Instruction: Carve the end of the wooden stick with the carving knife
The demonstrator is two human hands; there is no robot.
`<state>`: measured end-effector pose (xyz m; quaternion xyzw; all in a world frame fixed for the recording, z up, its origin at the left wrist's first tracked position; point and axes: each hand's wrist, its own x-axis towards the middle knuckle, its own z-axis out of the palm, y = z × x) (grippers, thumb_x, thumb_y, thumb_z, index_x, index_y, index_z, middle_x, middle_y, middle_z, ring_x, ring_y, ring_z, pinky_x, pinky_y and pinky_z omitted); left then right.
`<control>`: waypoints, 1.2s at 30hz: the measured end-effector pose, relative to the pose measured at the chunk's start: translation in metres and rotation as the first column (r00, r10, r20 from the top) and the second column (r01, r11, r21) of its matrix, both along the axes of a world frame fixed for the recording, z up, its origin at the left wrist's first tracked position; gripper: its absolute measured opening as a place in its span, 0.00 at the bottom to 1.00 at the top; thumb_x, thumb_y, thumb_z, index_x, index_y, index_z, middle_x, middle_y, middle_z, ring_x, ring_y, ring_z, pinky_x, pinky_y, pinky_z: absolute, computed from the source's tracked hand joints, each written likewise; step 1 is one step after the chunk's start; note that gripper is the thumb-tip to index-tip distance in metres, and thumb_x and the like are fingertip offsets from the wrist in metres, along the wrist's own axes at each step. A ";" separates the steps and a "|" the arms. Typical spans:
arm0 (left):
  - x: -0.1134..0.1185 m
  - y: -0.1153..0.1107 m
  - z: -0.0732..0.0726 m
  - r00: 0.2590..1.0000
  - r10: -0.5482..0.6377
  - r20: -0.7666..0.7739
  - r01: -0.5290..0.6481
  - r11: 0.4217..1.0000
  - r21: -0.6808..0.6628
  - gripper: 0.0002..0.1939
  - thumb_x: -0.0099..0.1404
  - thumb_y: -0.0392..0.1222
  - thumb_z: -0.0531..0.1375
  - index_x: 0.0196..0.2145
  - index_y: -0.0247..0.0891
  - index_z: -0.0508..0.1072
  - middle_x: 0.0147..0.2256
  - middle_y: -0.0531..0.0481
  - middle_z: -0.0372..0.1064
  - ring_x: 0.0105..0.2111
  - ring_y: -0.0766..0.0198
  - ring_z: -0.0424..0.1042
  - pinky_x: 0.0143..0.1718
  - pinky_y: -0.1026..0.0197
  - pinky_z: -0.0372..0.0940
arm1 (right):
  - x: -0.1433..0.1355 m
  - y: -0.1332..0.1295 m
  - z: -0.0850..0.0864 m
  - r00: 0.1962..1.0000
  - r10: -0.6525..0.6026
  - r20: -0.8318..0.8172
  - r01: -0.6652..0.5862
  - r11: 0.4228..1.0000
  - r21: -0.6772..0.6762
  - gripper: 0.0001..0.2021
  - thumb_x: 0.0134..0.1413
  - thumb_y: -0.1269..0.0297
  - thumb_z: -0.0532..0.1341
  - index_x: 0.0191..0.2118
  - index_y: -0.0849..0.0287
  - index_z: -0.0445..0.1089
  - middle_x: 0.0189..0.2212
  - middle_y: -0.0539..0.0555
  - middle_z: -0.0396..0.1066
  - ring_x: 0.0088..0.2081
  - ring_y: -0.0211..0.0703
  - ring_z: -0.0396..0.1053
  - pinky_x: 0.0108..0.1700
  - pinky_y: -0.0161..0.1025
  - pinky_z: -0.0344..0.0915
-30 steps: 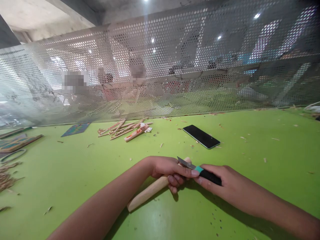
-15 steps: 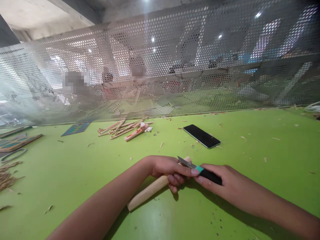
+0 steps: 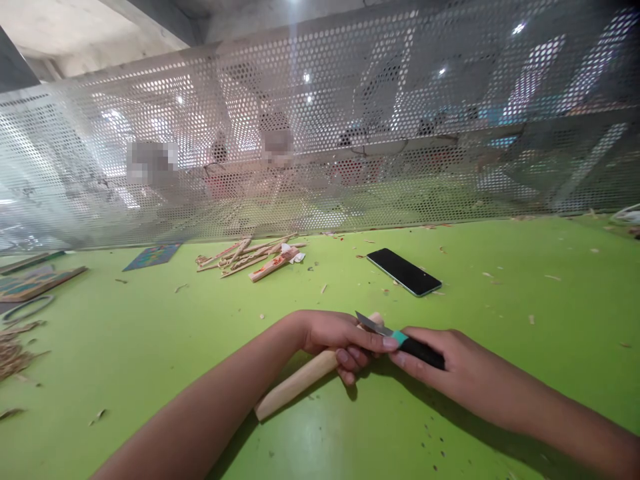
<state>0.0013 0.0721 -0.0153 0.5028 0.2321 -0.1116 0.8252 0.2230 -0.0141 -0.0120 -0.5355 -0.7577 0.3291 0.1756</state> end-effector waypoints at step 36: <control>-0.008 0.002 0.006 0.998 0.055 0.022 -0.052 0.993 -0.109 0.25 0.57 0.61 0.71 0.29 0.40 0.65 0.17 0.65 0.44 0.16 0.74 0.38 0.20 0.69 0.52 | -0.001 0.003 0.001 0.984 -0.132 0.118 0.124 0.989 0.076 0.23 0.67 0.41 0.49 0.38 0.54 0.70 0.25 0.50 0.71 0.24 0.43 0.65 0.26 0.36 0.54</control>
